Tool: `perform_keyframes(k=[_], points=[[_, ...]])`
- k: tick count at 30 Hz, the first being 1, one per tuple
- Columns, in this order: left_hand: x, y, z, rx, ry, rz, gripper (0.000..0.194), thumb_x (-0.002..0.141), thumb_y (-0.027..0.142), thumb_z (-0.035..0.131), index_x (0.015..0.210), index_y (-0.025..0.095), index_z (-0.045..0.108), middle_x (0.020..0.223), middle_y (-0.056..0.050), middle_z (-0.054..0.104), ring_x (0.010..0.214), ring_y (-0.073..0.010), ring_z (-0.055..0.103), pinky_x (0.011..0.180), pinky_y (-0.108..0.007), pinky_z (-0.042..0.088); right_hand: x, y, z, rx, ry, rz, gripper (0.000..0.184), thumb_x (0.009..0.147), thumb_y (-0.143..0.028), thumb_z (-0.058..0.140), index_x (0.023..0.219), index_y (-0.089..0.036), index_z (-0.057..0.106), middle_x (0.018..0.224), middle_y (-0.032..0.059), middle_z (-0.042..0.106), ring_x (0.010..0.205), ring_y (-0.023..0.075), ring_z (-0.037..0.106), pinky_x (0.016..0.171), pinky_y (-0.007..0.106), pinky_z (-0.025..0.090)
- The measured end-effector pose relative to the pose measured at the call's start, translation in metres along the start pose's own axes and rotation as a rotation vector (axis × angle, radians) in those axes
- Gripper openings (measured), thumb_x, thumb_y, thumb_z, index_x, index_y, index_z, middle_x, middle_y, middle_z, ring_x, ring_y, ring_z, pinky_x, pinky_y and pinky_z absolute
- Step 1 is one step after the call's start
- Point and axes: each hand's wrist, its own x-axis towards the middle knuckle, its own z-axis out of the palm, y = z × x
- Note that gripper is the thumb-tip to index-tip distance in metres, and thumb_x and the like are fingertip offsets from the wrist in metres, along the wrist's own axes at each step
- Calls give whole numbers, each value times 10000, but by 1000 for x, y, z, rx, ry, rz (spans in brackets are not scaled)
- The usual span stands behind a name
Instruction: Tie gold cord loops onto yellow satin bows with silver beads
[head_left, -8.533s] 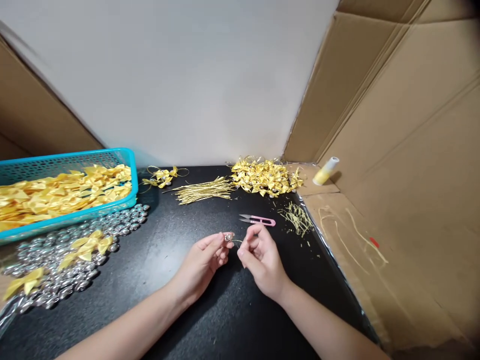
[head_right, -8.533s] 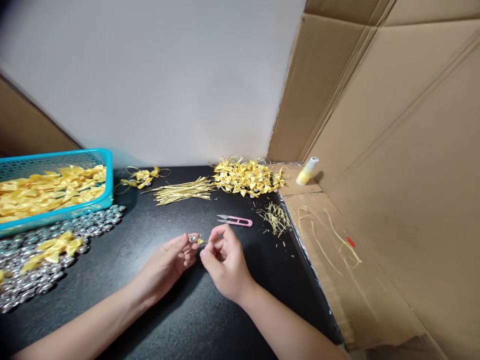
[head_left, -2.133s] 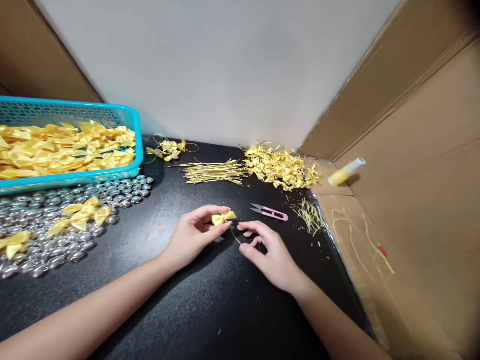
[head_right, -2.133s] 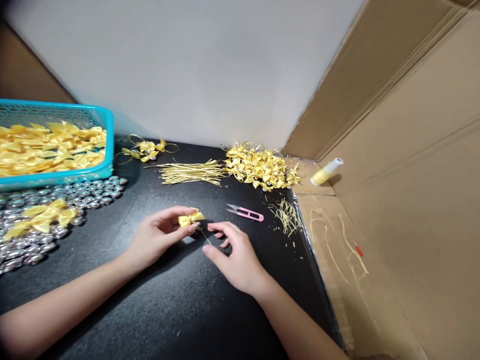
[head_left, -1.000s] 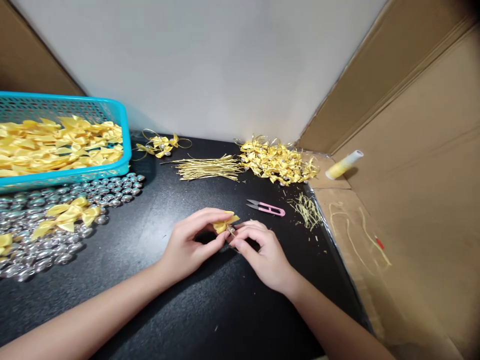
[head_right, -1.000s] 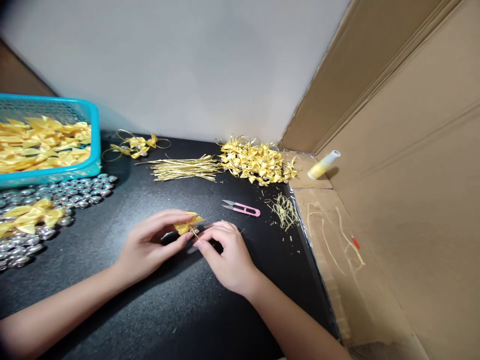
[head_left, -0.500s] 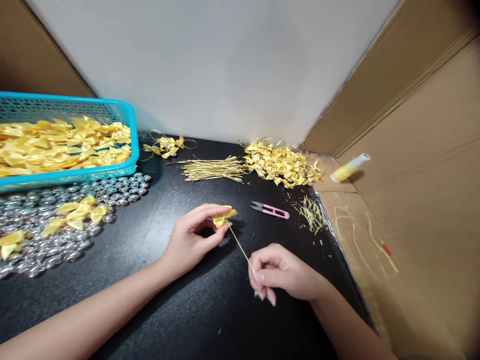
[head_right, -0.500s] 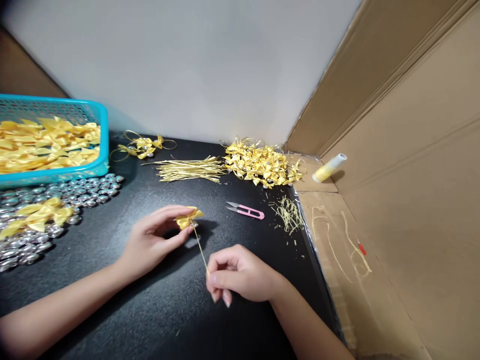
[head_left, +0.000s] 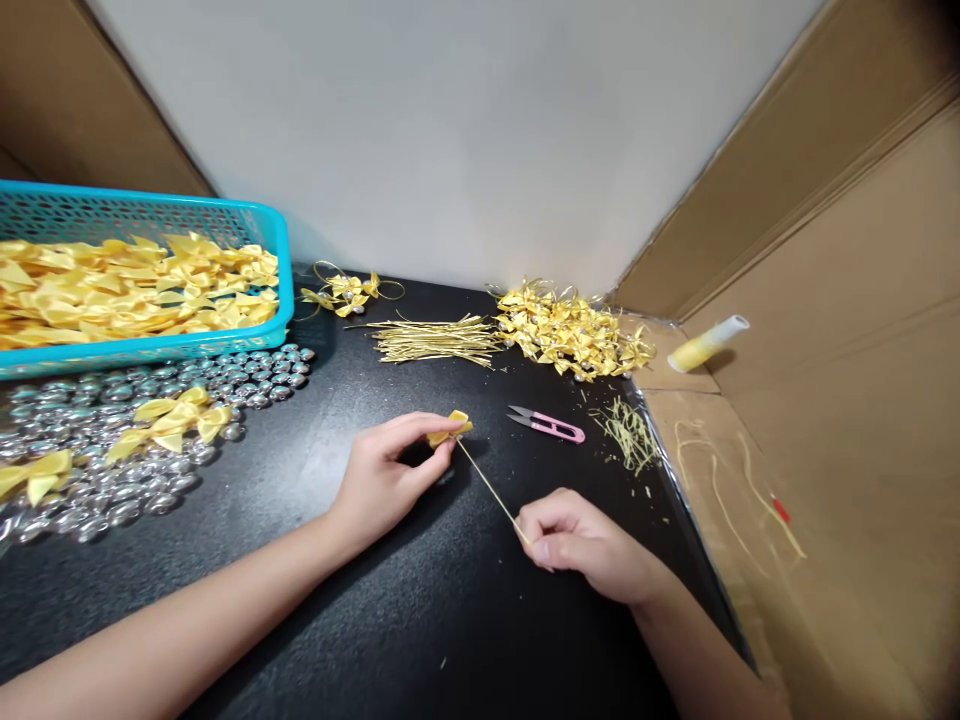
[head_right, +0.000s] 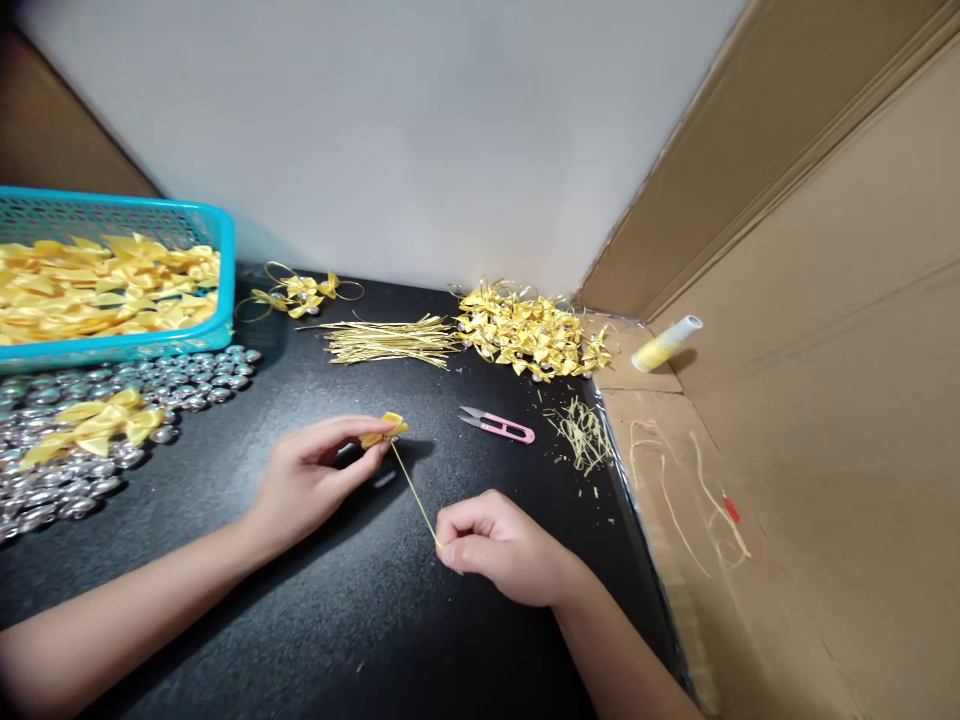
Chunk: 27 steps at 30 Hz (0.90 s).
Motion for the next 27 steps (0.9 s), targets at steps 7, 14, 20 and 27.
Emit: perform_keyframes(k=[7, 14, 20, 27], points=[[1, 2, 2, -66, -85, -82, 190, 753, 214, 711, 939, 184, 734, 927, -69, 765, 824, -194, 716, 733, -294, 589, -3, 2, -1, 69, 15, -50, 288, 779, -263, 572, 539, -176, 439, 524, -49, 402, 504, 82, 315, 512, 246, 244], [0, -2, 3, -227, -120, -219, 269, 696, 272, 776, 940, 173, 724, 967, -82, 763, 885, -224, 724, 811, -360, 595, -3, -2, 2, 58, -12, -35, 360, 792, -345, 601, 524, -180, 428, 518, -56, 360, 502, 83, 293, 507, 251, 237], [-2, -5, 4, -326, -94, -312, 256, 708, 283, 777, 930, 168, 723, 982, -88, 770, 881, -227, 732, 851, -385, 584, -2, -1, 5, 63, -49, -14, 343, 789, -309, 597, 528, -176, 419, 527, -58, 355, 509, 79, 289, 510, 247, 236], [0, -2, 4, -318, -105, -328, 277, 714, 281, 767, 959, 161, 728, 946, -87, 777, 821, -224, 739, 773, -353, 607, -1, 3, 6, 34, -85, 14, 317, 789, -271, 583, 529, -170, 431, 522, -63, 350, 510, 74, 290, 512, 245, 233]])
